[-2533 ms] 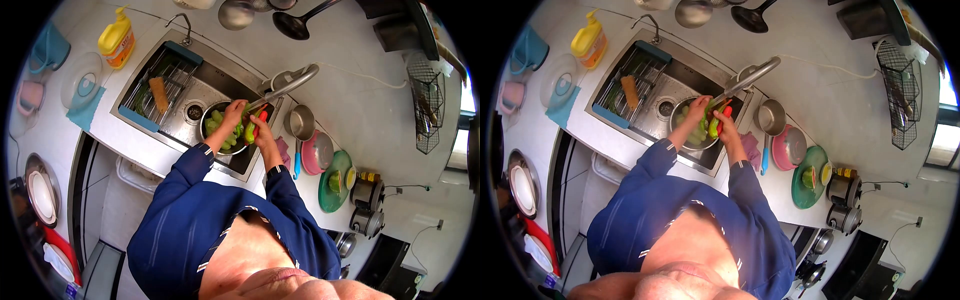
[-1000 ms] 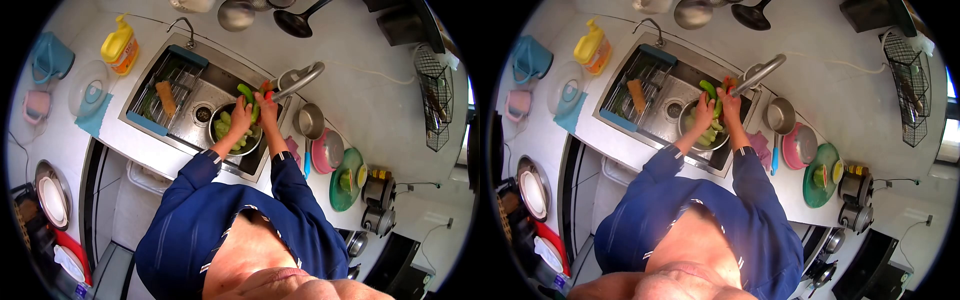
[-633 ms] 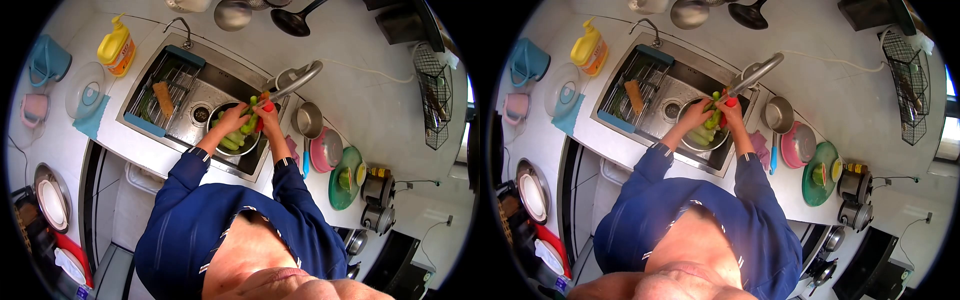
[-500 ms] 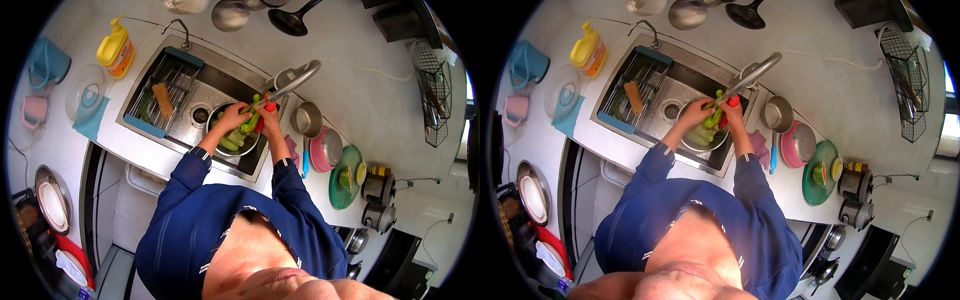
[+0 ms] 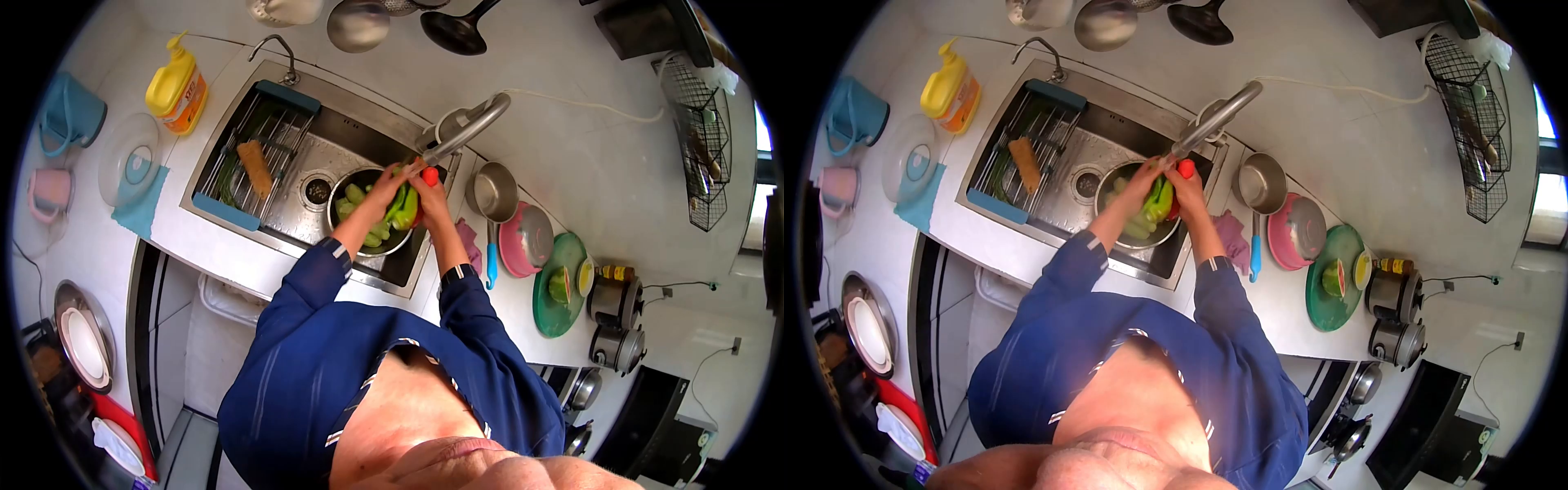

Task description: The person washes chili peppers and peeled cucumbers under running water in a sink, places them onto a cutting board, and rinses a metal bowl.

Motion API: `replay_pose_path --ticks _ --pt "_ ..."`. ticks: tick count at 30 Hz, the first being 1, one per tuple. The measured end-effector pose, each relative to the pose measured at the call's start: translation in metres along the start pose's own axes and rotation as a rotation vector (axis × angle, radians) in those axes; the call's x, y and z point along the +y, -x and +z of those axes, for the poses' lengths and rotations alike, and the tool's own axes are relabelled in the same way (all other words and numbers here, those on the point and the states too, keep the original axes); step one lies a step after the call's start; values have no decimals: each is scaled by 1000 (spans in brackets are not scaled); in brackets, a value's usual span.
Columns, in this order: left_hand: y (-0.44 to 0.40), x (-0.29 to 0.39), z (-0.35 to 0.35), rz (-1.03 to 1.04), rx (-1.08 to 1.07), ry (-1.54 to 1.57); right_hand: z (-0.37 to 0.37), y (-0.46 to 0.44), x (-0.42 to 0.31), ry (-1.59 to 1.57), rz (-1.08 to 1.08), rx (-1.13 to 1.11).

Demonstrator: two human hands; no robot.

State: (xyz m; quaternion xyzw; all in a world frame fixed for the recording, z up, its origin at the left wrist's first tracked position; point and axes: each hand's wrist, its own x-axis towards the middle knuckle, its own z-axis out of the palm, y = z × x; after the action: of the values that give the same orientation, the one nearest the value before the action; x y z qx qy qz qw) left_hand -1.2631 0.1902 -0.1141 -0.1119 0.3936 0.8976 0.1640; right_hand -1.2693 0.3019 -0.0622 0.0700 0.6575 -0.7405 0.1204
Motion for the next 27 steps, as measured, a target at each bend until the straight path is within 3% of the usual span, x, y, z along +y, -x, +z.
replay_pose_path --ticks 1,2,5,9,11,13,16,20,22,23,25,27 --pt "4 -7 2 -90 24 -124 -4 -6 8 49 -29 55" --pt "8 -18 10 -17 17 -99 -8 -14 15 208 -123 96" --pt "30 -15 20 69 -80 -38 5 -2 1 268 -121 113" --pt "30 -2 -2 9 -199 -55 4 4 5 26 19 29" --pt "34 3 -7 36 -155 -148 10 8 -8 -148 138 10" --pt "36 5 -12 57 -152 -208 8 5 0 -114 110 9" --pt "41 7 -8 152 -27 -263 11 2 4 -12 55 38" --pt "49 8 12 283 313 -319 12 -10 26 246 -63 109" --pt "40 5 10 420 371 -270 13 -15 36 100 -87 93" --pt "37 6 5 365 316 -246 13 -18 39 28 -98 82" --pt "37 15 -11 253 204 -198 21 -3 -1 -48 87 -104" --pt "30 22 -29 -2 87 95 20 0 -14 -44 151 -183"
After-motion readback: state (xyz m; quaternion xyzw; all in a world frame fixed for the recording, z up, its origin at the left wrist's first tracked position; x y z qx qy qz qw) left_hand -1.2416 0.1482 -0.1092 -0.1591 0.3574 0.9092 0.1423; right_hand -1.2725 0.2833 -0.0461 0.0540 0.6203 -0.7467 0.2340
